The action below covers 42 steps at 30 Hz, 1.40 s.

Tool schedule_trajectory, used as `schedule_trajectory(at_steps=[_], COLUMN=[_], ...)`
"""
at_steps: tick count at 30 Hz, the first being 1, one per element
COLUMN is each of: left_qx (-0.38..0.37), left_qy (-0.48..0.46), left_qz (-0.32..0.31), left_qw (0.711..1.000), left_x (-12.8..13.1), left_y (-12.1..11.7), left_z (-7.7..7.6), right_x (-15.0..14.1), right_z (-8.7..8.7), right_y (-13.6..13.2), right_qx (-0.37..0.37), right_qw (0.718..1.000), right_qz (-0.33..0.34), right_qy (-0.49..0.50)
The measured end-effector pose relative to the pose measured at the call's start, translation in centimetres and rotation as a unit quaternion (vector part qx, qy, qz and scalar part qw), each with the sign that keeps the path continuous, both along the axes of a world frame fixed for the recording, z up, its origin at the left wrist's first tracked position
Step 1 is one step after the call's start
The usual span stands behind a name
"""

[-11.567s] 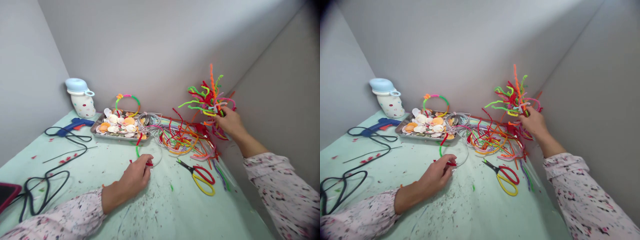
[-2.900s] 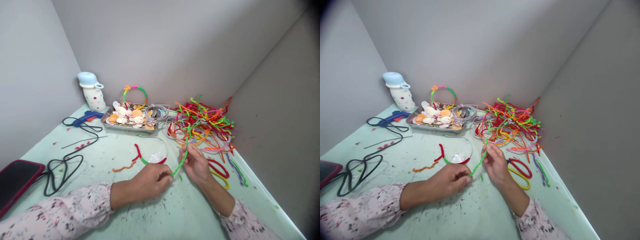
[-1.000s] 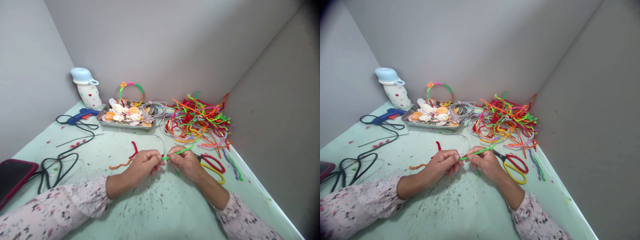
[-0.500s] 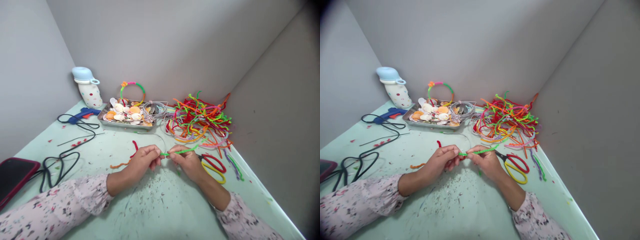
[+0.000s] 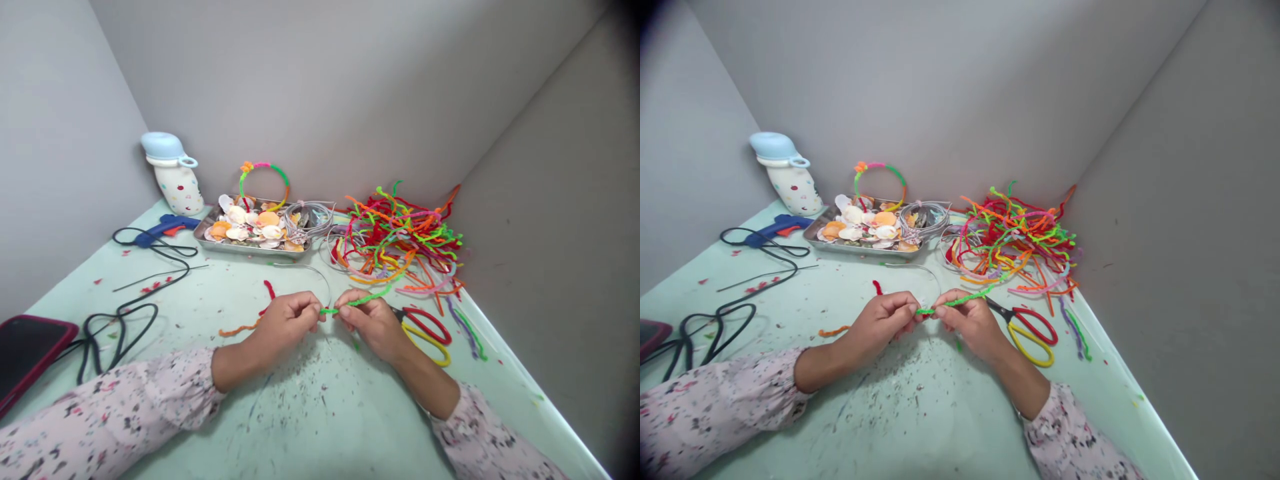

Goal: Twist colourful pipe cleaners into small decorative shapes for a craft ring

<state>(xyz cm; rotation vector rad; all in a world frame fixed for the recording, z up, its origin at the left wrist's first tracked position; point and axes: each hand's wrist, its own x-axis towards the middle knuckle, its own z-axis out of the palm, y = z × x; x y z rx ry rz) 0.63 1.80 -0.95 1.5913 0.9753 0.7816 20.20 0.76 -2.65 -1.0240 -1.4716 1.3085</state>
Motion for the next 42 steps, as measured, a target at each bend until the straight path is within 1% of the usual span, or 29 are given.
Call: schedule_trajectory(at_steps=[3, 6, 8, 10, 11, 13, 15, 18, 21, 25, 30, 33, 35, 39, 41, 42], left_qx=[-0.006, -0.016, -0.024, -0.039, -0.04, -0.037, -0.029, -0.027, -0.029, -0.014, 0.019, 0.028, 0.025, 0.007, 0.004, 0.003], left_qy=[0.002, -0.001, -0.012, -0.048, -0.064, -0.073, -0.065, -0.057, -0.054, -0.047, -0.024, -0.02, -0.021, -0.023, -0.022, -0.021], left_qz=[0.035, 0.088, 0.107, 0.074, 0.045, -0.017, -0.054, -0.056, -0.055, -0.057, -0.022, 0.009, 0.025, 0.043, 0.046, 0.043], left_qw=[0.999, 0.996, 0.994, 0.995, 0.996, 0.996, 0.996, 0.996, 0.997, 0.997, 0.999, 0.999, 0.999, 0.999, 0.999, 0.999], left_x=[0.0, -0.2, -0.4, -0.4, -0.4, -0.2, -0.1, -0.1, -0.2, -0.3, -0.2, -0.2, -0.2, -0.3, -0.2, -0.2], left_y=[0.3, 1.0, 1.3, 1.4, 1.3, 0.9, 0.5, 0.3, 0.3, 0.4, 0.4, 0.4, 0.4, 0.5, 0.6, 0.6], left_z=[0.1, 0.2, 0.1, 0.1, 0.0, 0.0, 0.0, 0.0, -0.2, -0.6, -0.2, 0.1, 0.1, 0.0, 0.0, 0.0], right_x=[-0.1, -0.3, -0.3, -0.3, -0.2, -0.1, 0.0, 0.0, -0.1, -0.2, -0.3, -0.5, -0.7, -1.0, -1.1, -1.1], right_z=[0.2, 0.2, 0.2, 0.0, -0.2, -0.4, -0.6, -0.7, -0.5, -0.2, 0.1, 0.4, 0.5, 0.5, 0.4, 0.3], right_y=[-0.1, -0.2, -0.1, 0.0, 0.1, 0.2, 0.3, 0.3, 0.3, 0.2, 0.1, -0.1, -0.3, -0.8, -1.0, -1.0], right_qx=[0.026, 0.043, 0.039, 0.025, 0.016, 0.001, -0.006, -0.014, -0.018, -0.022, -0.015, 0.028, 0.085, 0.23, 0.272, 0.28], right_qw=[1.0, 0.999, 0.999, 0.999, 1.0, 0.999, 0.998, 0.998, 0.998, 0.999, 0.999, 0.997, 0.992, 0.963, 0.949, 0.945], right_qz=[0.014, -0.001, -0.01, -0.015, -0.019, -0.035, -0.049, -0.049, -0.047, -0.046, -0.044, -0.061, -0.077, -0.086, -0.088, -0.094], right_qy=[0.004, 0.014, 0.019, 0.018, 0.018, 0.026, 0.038, 0.04, 0.027, 0.003, -0.008, -0.028, -0.05, -0.11, -0.135, -0.139])
